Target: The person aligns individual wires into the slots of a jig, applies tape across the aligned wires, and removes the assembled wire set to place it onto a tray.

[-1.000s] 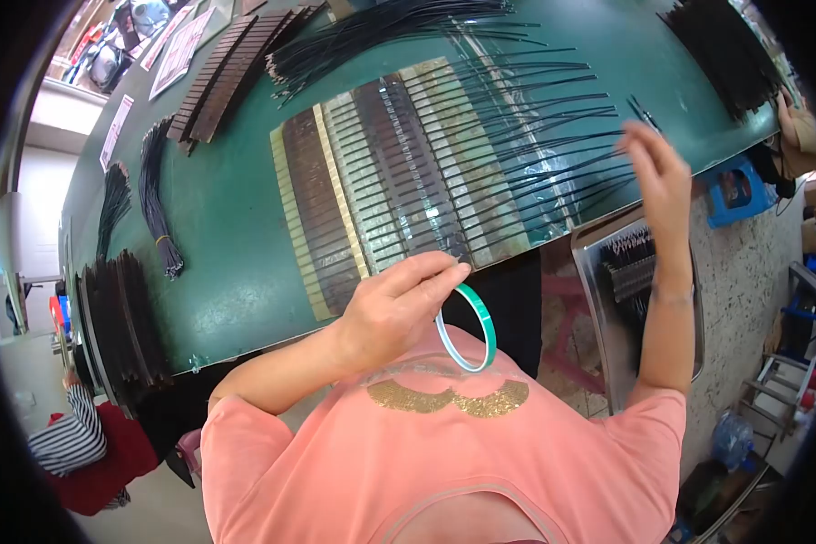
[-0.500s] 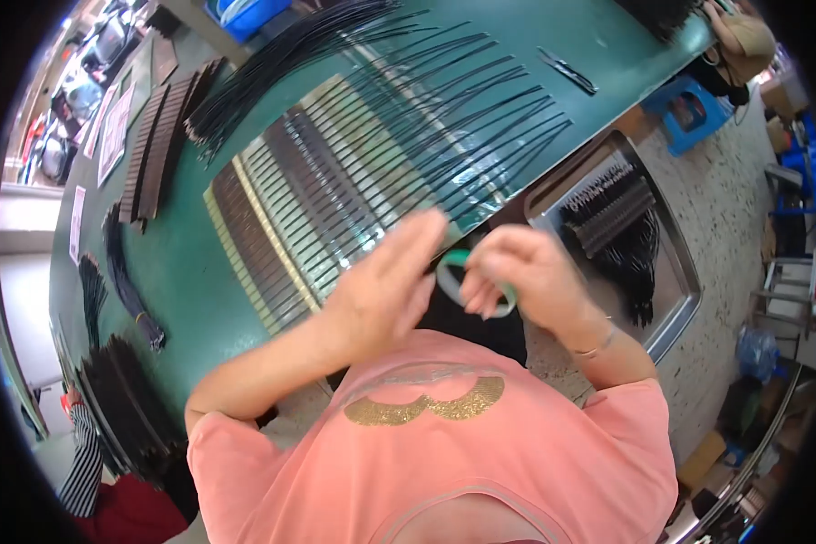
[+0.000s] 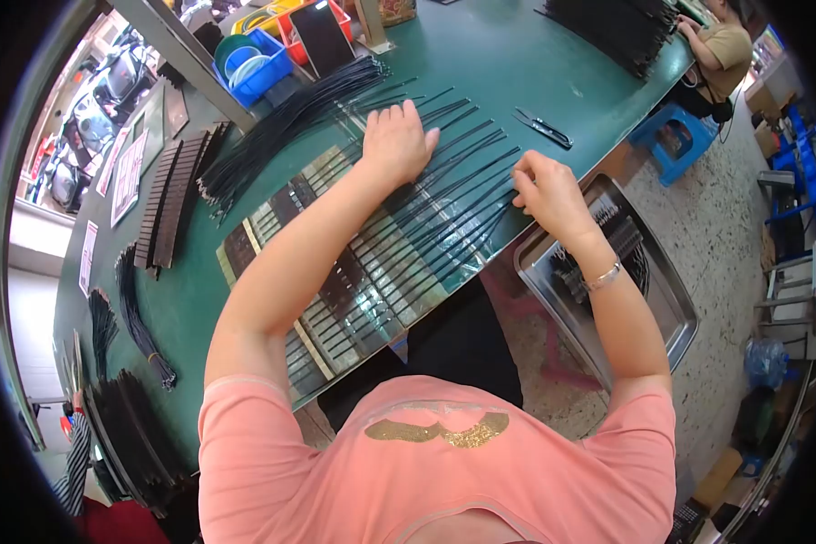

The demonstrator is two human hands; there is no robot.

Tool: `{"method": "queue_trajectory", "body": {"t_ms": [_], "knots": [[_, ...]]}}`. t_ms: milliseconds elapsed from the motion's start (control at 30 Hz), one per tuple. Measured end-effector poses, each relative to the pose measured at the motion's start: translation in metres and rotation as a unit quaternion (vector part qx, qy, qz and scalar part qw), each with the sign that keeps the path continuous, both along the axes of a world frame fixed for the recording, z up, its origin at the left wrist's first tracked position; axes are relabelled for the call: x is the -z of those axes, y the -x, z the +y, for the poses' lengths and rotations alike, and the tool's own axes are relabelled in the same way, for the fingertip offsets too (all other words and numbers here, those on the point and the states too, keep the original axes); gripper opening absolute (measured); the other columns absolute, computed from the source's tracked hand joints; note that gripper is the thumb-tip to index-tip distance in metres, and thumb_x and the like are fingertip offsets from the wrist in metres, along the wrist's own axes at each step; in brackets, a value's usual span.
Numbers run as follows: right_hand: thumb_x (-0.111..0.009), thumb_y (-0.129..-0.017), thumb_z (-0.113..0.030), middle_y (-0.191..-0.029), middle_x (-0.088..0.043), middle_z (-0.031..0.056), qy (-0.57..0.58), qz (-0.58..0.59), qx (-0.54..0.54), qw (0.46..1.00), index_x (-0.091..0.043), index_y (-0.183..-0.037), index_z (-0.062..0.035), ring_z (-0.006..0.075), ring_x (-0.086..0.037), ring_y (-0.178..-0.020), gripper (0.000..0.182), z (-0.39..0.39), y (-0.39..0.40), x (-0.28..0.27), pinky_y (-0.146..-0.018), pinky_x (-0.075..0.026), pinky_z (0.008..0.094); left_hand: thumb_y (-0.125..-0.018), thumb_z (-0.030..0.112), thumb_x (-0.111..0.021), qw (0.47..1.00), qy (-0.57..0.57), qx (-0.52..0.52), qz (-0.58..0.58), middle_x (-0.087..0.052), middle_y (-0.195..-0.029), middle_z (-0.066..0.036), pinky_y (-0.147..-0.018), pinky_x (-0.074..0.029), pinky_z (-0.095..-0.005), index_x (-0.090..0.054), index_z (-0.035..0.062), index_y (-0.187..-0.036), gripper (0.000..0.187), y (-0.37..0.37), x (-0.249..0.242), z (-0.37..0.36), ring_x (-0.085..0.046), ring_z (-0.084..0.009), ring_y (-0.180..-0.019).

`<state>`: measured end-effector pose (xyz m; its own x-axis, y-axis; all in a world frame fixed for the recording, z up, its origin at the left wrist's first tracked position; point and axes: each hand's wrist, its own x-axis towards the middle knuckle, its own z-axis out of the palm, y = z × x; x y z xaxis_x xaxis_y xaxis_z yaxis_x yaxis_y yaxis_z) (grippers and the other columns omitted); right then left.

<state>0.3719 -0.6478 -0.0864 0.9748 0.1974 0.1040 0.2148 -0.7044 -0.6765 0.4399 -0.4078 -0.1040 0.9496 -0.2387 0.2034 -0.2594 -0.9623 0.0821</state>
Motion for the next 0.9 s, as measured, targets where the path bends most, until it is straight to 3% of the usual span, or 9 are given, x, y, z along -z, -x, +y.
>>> {"method": "queue_trajectory", "body": {"t_ms": [67, 167, 200, 300, 333, 467, 700, 833, 900], "knots": [[-0.055, -0.092, -0.011, -0.076, -0.065, 0.0107, -0.032, 0.029, 0.0, 0.999, -0.058, -0.088, 0.0042, 0.018, -0.07, -0.066, 0.016, 0.01, -0.01, 0.001, -0.054, -0.055, 0.0294, -0.092, 0.054, -0.054, 1.0, 0.016, 0.009, -0.025, -0.059, -0.12, -0.027, -0.102, -0.041, -0.0463, -0.043, -0.013, -0.132, 0.079, 0.002, 0.01, -0.002, -0.057, -0.0383, -0.114], [-0.054, -0.09, -0.012, -0.073, -0.069, 0.0148, -0.117, 0.084, 0.007, 0.99, -0.062, -0.088, 0.001, 0.0237, -0.071, -0.063, 0.016, 0.025, -0.034, 0.004, -0.063, -0.055, 0.0375, -0.085, 0.061, -0.06, 0.995, 0.045, 0.06, 0.067, -0.059, -0.119, -0.029, -0.099, -0.044, -0.0459, -0.046, -0.0148, -0.125, 0.087, 0.023, -0.017, -0.023, -0.057, -0.0397, -0.114], [-0.053, -0.09, -0.012, -0.077, -0.069, 0.0124, -0.071, 0.066, -0.005, 0.995, -0.062, -0.09, 0.0028, 0.0216, -0.072, -0.064, 0.017, 0.027, -0.044, 0.007, -0.058, -0.056, 0.0336, -0.078, 0.065, -0.065, 0.989, 0.065, 0.074, 0.107, -0.059, -0.115, -0.03, -0.096, -0.046, -0.0453, -0.05, -0.0134, -0.114, 0.088, 0.031, -0.026, -0.032, -0.057, -0.0409, -0.111], [-0.054, -0.091, -0.011, -0.081, -0.069, 0.0126, -0.175, 0.107, 0.012, 0.979, -0.062, -0.093, 0.0039, 0.0216, -0.072, -0.064, 0.018, 0.039, -0.051, 0.01, -0.058, -0.057, 0.0317, -0.069, 0.043, -0.075, 0.989, 0.029, 0.102, 0.099, -0.061, -0.107, -0.03, -0.091, -0.048, -0.0457, -0.055, -0.0108, -0.104, 0.067, 0.043, -0.031, -0.044, -0.061, -0.0375, -0.106], [-0.054, -0.092, -0.011, -0.086, -0.069, 0.0126, -0.194, 0.117, 0.005, 0.974, -0.062, -0.093, 0.004, 0.0211, -0.072, -0.07, 0.017, 0.039, -0.054, 0.012, -0.059, -0.059, 0.0315, -0.067, 0.029, -0.075, 0.99, 0.025, 0.085, 0.109, -0.065, -0.102, -0.028, -0.087, -0.052, -0.0448, -0.062, -0.0083, -0.096, 0.049, 0.041, -0.033, -0.047, -0.065, -0.0356, -0.1], [-0.054, -0.095, -0.011, -0.092, -0.068, 0.0119, -0.225, 0.103, 0.005, 0.969, -0.061, -0.095, 0.004, 0.0197, -0.072, -0.084, 0.017, 0.028, -0.037, 0.003, -0.058, -0.058, 0.0295, -0.068, 0.015, -0.073, 0.989, 0.007, 0.075, 0.126, -0.071, -0.09, -0.022, -0.079, -0.057, -0.0414, -0.071, -0.0012, -0.09, 0.027, 0.023, -0.032, -0.053, -0.07, -0.0366, -0.089], [-0.052, -0.099, -0.013, -0.1, -0.067, 0.0123, -0.349, 0.096, 0.037, 0.932, -0.06, -0.1, 0.0006, 0.0178, -0.071, -0.086, 0.016, -0.017, 0.039, -0.013, -0.055, -0.054, 0.023, -0.068, 0.02, -0.071, 0.988, 0.025, 0.064, 0.139, -0.071, -0.085, -0.021, -0.079, -0.056, -0.0432, -0.071, -0.002, -0.085, 0.028, 0.02, -0.034, -0.046, -0.07, -0.0364, -0.086], [-0.052, -0.099, -0.009, -0.101, -0.067, 0.0104, -0.391, 0.072, 0.019, 0.917, -0.061, -0.102, 0.0003, 0.0148, -0.07, -0.085, 0.013, -0.017, 0.066, -0.004, -0.054, -0.053, 0.0208, -0.074, 0.017, -0.066, 0.951, 0.199, 0.092, 0.217, -0.07, -0.076, -0.019, -0.064, -0.053, -0.0393, -0.066, -0.005, -0.085, 0.024, 0.015, -0.044, -0.025, -0.07, -0.0278, -0.072], [-0.055, -0.099, -0.01, -0.1, -0.068, 0.0049, -0.364, 0.039, -0.004, 0.931, -0.063, -0.106, -0.0028, 0.0109, -0.069, -0.084, 0.013, 0.004, 0.066, -0.008, -0.054, -0.051, 0.0198, -0.082, 0.016, -0.063, 0.893, 0.313, 0.085, 0.311, -0.069, -0.075, -0.015, -0.062, -0.052, -0.0369, -0.065, -0.0051, -0.083, 0.021, 0.014, -0.047, -0.019, -0.068, -0.0228, -0.067]]}}
